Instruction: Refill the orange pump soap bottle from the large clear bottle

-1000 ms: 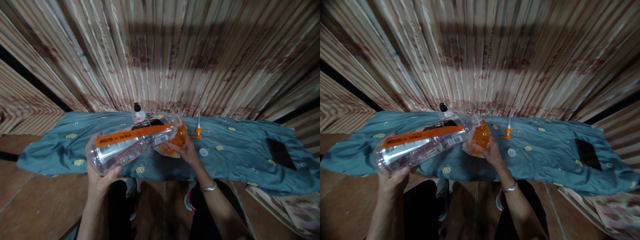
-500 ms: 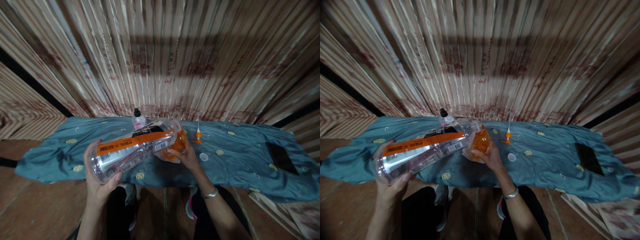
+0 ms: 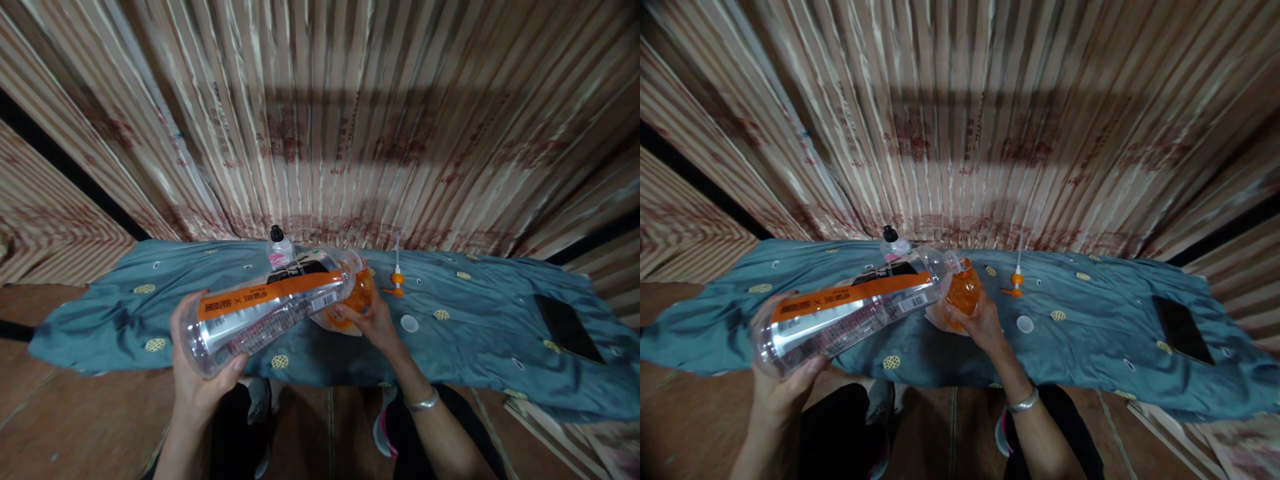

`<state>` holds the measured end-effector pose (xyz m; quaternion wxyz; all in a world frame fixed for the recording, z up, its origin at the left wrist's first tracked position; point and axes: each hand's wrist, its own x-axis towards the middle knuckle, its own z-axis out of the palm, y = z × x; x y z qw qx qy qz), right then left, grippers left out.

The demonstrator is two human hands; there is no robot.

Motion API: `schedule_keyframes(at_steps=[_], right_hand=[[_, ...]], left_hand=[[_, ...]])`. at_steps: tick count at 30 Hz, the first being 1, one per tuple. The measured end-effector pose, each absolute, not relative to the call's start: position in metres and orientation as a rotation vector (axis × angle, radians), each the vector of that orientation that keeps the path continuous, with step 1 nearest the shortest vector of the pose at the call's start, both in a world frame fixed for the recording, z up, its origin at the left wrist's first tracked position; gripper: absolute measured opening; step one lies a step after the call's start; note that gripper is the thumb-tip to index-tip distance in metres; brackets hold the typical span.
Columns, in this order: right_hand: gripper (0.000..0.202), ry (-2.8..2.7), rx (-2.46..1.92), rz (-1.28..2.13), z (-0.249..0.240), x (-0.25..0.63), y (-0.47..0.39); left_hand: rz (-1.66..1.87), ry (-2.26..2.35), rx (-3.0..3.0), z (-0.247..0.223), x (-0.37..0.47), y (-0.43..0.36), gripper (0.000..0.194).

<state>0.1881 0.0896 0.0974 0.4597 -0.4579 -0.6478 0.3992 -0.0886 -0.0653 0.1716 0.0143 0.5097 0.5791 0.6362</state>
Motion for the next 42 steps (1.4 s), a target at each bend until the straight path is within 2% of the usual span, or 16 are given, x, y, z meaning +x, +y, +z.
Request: schedule_keyframes(at_steps=[10,20,42], right_hand=[[0.093,-1.585,-1.146,0.896,0.0978,0.1868,0.0894],[0.072,-1.573,-1.101,1.023,0.0977,0.1875,0.0904],[0.068,-1.579,-1.053,0.946,0.1022,0.1886,0.0904]], left_hand=[[1.942,1.802,1.627,0.1783,-0.0861,-0.0673,0.080],[1.927,1.839,1.583,0.1739,-0.0889,-0.0679,0.084],[1.919,1.869,1.527,0.1750,-0.0869,-0.0672,0.081]])
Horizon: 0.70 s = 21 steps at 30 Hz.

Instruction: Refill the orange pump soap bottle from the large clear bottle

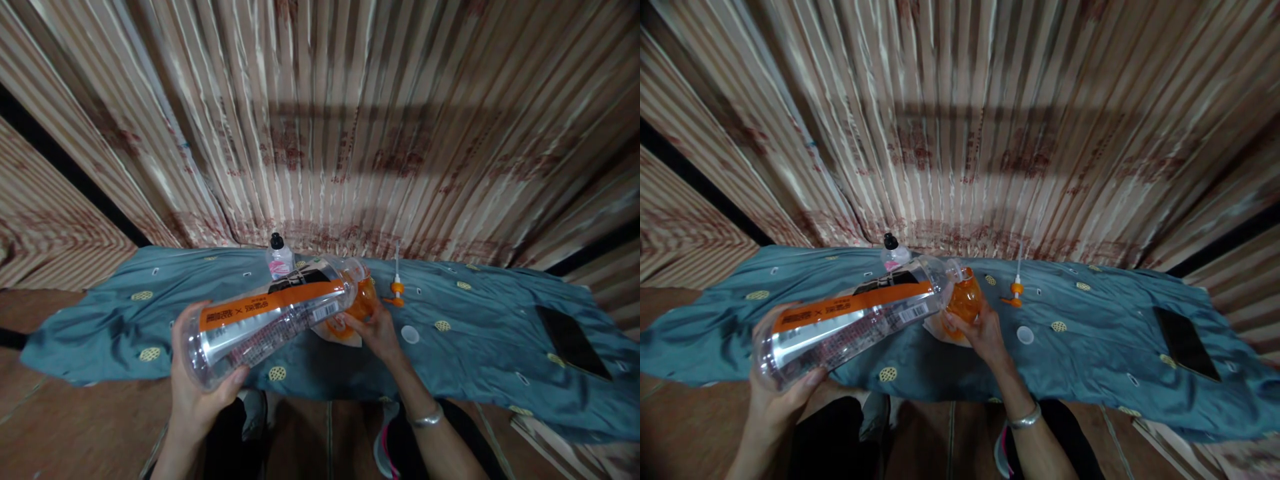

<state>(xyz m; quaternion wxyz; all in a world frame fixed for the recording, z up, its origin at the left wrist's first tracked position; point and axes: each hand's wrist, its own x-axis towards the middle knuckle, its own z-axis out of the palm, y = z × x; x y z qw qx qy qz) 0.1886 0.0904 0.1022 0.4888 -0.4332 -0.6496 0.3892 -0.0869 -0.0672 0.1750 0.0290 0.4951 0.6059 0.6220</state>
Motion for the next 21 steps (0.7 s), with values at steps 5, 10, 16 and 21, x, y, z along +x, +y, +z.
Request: schedule_keyframes(at_steps=[5,10,16,21], right_hand=[[0.061,-1.567,-1.053,0.982,0.1043,0.1892,0.0894],[0.059,-1.562,-1.067,0.968,0.1037,0.1919,0.0918],[0.056,-1.573,-1.084,0.942,0.1026,0.1932,0.0945],[0.062,-1.575,-1.074,0.933,0.1030,0.1910,0.0927]], left_hand=[[1.936,1.856,1.535,0.1761,-0.0852,-0.0662,0.079],[1.931,1.849,1.497,0.1802,-0.0811,-0.0653,0.081],[1.898,1.859,1.493,0.1814,-0.0805,-0.0643,0.083],[1.858,1.874,1.498,0.1789,-0.0865,-0.0665,0.083]])
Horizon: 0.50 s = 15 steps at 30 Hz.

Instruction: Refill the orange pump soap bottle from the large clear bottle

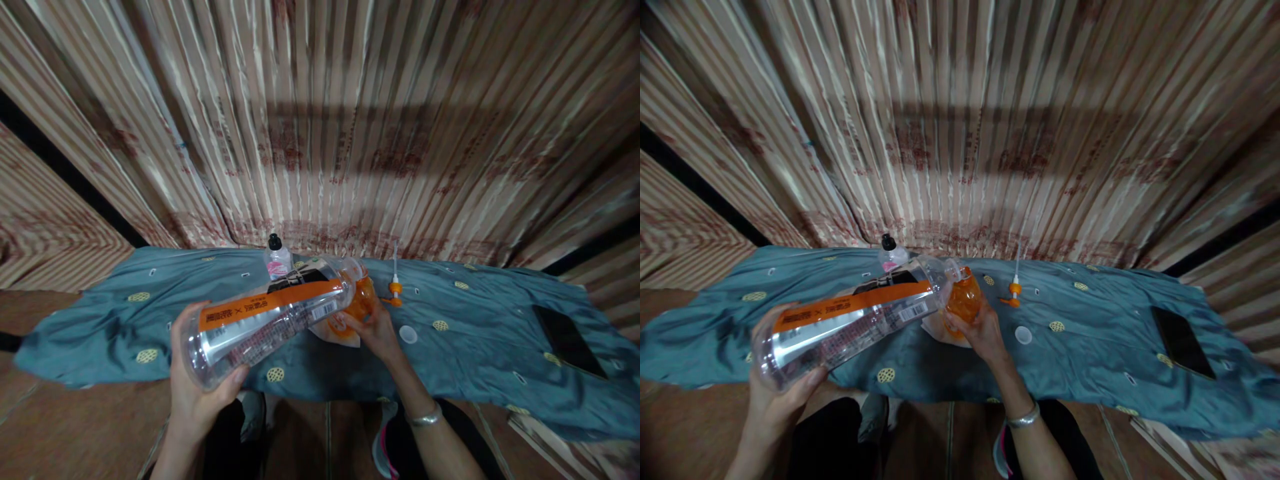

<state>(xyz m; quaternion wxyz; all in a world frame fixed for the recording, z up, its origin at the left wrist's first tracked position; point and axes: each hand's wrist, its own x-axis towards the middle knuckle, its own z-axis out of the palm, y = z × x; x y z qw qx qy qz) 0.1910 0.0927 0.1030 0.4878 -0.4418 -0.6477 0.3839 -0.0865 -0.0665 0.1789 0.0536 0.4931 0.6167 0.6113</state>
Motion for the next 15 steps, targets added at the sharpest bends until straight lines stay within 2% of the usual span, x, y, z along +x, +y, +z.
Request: schedule_keyframes(at_steps=[7,15], right_hand=[[0.073,-1.592,-1.102,0.940,0.099,0.193,0.092],[0.070,-1.587,-1.142,0.925,0.094,0.193,0.093]], left_hand=[[1.911,1.860,1.505,0.181,-0.080,-0.065,0.082],[1.919,1.796,1.568,0.170,-0.084,-0.065,0.087]])
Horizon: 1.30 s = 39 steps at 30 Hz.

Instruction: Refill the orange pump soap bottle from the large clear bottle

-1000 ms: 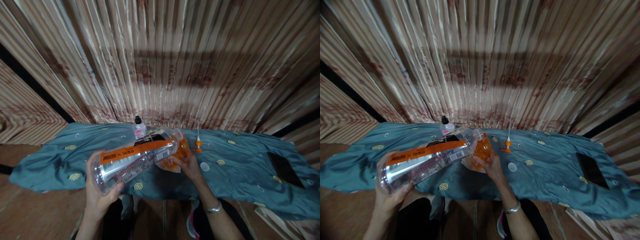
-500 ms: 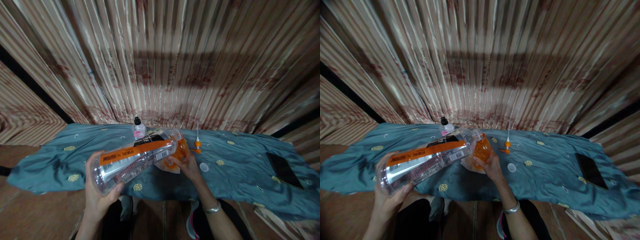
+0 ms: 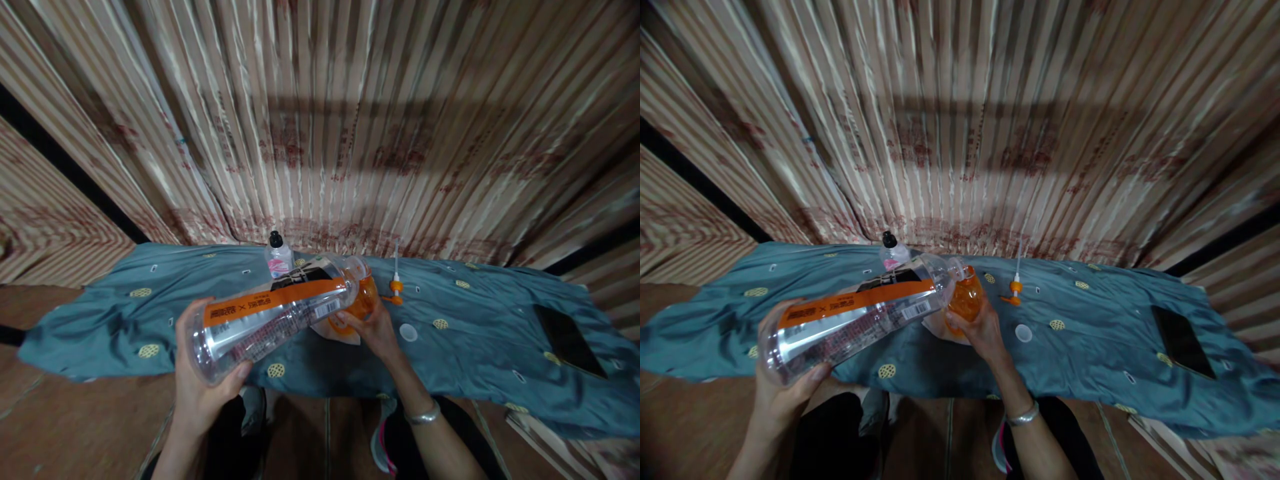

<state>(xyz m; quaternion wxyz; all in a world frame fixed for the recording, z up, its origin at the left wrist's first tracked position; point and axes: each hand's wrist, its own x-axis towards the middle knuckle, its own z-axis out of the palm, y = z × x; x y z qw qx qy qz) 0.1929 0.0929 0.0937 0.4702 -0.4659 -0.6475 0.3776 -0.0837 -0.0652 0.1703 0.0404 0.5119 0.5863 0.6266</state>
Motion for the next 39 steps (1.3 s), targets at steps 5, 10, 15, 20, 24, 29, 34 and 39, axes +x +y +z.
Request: schedule_keyframes(at_steps=[5,10,15,20,24,29,34,39], right_hand=[[0.074,-1.547,-1.169,0.931,0.092,0.190,0.092],[0.078,-1.506,-1.171,0.961,0.090,0.188,0.093],[0.076,-1.508,-1.148,0.940,0.087,0.189,0.094],[0.078,-1.507,-1.143,0.946,0.085,0.190,0.095],[0.077,-1.492,-1.138,0.950,0.083,0.190,0.095],[0.078,-1.491,-1.145,0.928,0.083,0.189,0.095],[0.080,-1.486,-1.160,0.910,0.084,0.189,0.094],[0.079,-1.490,-1.146,0.911,0.083,0.189,0.094]], left_hand=[[1.927,1.771,1.609,0.167,-0.085,-0.066,0.086],[1.926,1.792,1.635,0.173,-0.083,-0.064,0.082],[1.808,1.788,1.748,0.175,-0.089,-0.066,0.081],[1.898,1.801,1.659,0.177,-0.084,-0.066,0.079],[1.923,1.795,1.629,0.181,-0.078,-0.064,0.078],[1.906,1.799,1.640,0.183,-0.078,-0.063,0.077],[1.920,1.800,1.650,0.183,-0.078,-0.064,0.077],[1.900,1.819,1.582,0.181,-0.077,-0.064,0.082]])
